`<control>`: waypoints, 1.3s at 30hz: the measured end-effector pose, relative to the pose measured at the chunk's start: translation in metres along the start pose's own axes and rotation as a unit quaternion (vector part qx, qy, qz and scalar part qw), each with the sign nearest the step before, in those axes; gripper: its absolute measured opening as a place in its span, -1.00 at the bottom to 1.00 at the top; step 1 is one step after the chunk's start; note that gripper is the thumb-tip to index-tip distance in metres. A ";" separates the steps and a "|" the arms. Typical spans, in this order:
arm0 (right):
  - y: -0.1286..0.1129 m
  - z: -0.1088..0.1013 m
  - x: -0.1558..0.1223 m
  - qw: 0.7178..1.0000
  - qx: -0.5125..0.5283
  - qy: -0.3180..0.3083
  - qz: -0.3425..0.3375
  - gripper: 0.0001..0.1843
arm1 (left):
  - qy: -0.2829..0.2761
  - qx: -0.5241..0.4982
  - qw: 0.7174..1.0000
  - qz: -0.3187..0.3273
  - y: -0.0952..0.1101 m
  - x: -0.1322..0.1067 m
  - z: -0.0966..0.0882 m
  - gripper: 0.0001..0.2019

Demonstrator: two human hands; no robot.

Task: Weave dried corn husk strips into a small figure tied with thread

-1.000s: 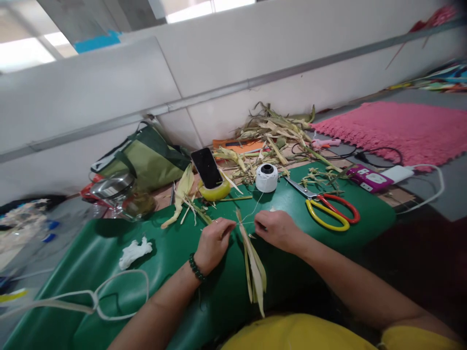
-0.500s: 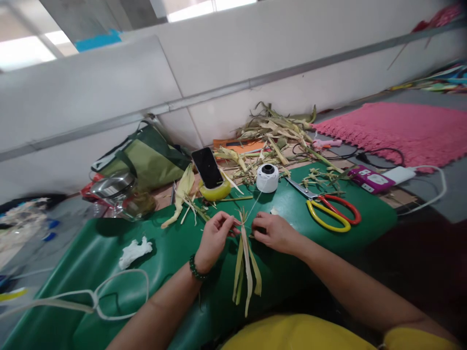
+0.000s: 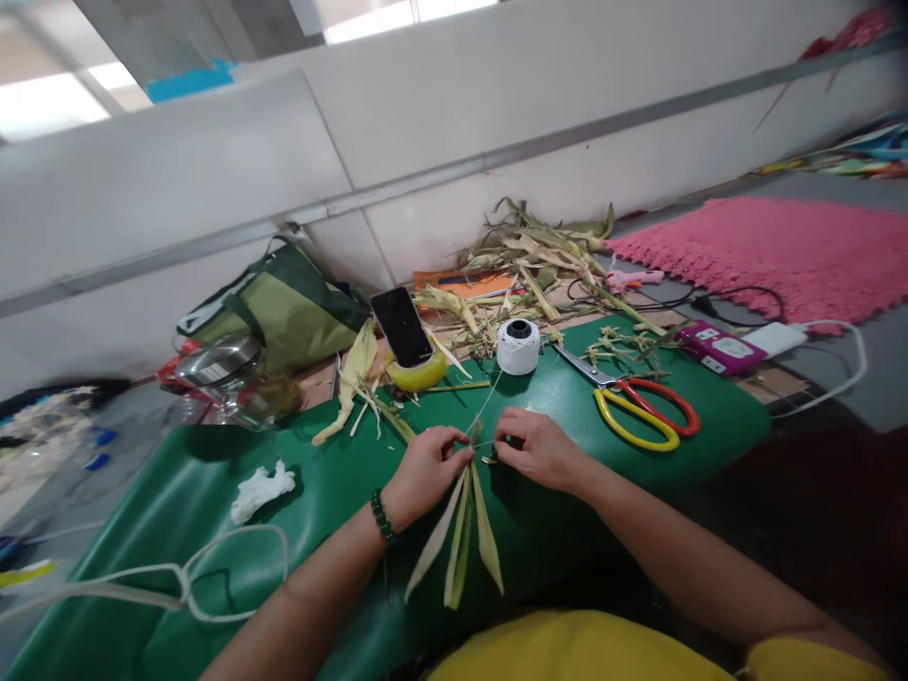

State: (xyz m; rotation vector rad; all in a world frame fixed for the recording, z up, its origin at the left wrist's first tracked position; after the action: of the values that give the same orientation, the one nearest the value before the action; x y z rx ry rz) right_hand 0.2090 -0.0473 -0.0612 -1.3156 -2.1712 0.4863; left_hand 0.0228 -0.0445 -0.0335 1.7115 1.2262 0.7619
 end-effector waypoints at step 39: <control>-0.020 0.000 0.002 0.915 0.383 -0.103 0.076 -0.90 | -0.004 -0.256 0.966 -0.033 0.006 -0.007 0.012 -0.74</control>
State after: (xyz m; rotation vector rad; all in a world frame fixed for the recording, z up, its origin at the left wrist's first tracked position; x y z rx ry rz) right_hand 0.1942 -0.0542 -0.0493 -1.0030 -1.7179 1.4204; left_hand 0.0337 -0.0554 -0.0330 1.2416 0.9663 0.9345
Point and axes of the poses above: each hand's wrist, its own x-axis towards the middle knuckle, its own z-axis out of the palm, y = z × x, the point moved 1 cm from there along x, towards the middle knuckle, and after that the axes turned 15 degrees about -x, right-handed, at the moved point
